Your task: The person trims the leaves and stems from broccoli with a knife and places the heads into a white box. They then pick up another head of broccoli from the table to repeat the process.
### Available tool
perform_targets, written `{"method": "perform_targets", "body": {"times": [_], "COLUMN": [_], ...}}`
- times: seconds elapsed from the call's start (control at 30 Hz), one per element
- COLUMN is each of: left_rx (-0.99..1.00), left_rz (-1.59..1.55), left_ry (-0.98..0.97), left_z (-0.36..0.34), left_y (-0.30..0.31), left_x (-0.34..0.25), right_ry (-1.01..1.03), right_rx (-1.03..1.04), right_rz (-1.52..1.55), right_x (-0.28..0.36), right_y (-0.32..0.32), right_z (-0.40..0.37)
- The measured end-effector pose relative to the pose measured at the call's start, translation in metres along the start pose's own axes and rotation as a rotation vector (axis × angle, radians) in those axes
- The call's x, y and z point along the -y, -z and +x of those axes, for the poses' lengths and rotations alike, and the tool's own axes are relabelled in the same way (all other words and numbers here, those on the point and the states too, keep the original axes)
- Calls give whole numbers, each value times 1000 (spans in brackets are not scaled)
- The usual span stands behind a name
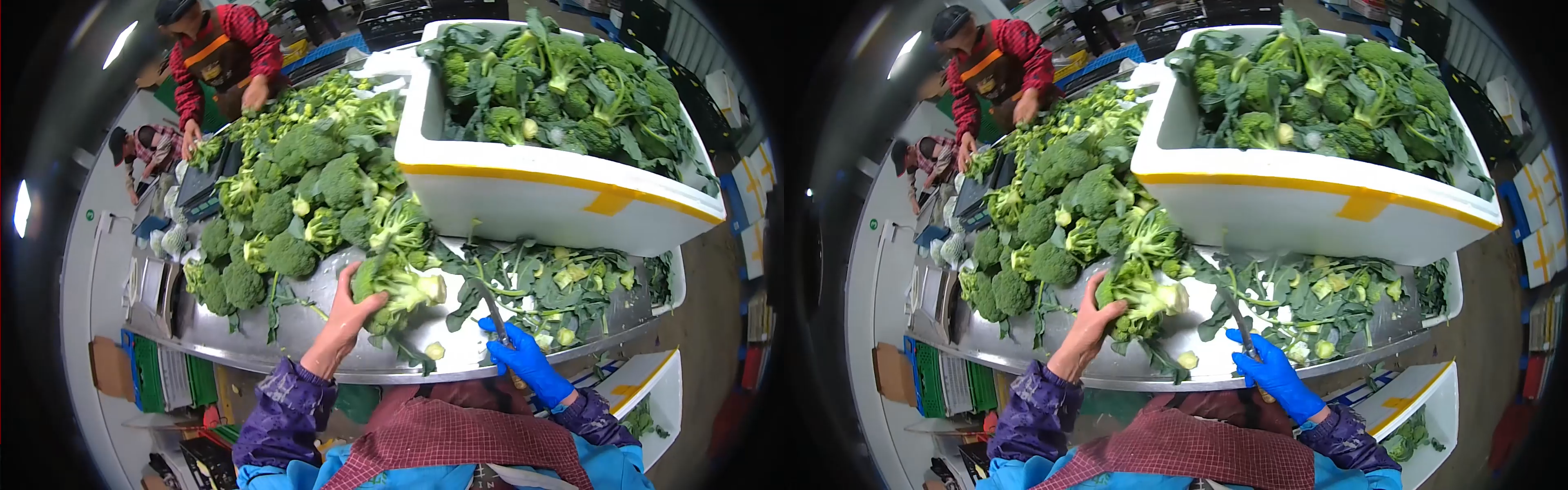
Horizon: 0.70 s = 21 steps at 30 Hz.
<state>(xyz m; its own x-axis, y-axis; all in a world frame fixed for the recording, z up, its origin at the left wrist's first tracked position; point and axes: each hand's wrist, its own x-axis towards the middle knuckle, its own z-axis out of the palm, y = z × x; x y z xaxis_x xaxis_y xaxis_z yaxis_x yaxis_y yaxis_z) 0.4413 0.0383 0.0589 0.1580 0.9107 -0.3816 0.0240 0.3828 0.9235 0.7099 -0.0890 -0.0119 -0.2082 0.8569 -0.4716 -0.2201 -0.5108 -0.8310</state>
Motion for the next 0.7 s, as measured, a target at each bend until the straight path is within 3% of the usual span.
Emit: {"method": "perform_targets", "body": {"times": [0.13, 0.2, 0.27, 0.33, 0.47, 0.63, 0.7], "left_rx": [-111, -202, -207, -287, -256, -255, -252], "left_rz": [-261, -297, -300, -306, -383, -354, -339], "left_ry": [88, 147, 164, 215, 237, 276, 148], "left_z": [-25, -27, -28, -30, -29, -27, -20], "left_y": [29, 42, 49, 47, 44, 39, 38], "left_x": [30, 50, 62, 68, 79, 77, 92], "right_ry": [134, 408, 354, 375, 487, 446, 457], "right_rx": [-35, -77, -27, -35, -195, -210, -196], "right_rz": [-140, -467, -474, -881, -1171, -1247, -1230], "right_x": [7, 6, 11, 5, -19, -20, -19], "right_y": [-39, -64, -83, -93, -97, -98, -97], "right_z": [13, 24, 30, 39, 54, 60, 62]}}
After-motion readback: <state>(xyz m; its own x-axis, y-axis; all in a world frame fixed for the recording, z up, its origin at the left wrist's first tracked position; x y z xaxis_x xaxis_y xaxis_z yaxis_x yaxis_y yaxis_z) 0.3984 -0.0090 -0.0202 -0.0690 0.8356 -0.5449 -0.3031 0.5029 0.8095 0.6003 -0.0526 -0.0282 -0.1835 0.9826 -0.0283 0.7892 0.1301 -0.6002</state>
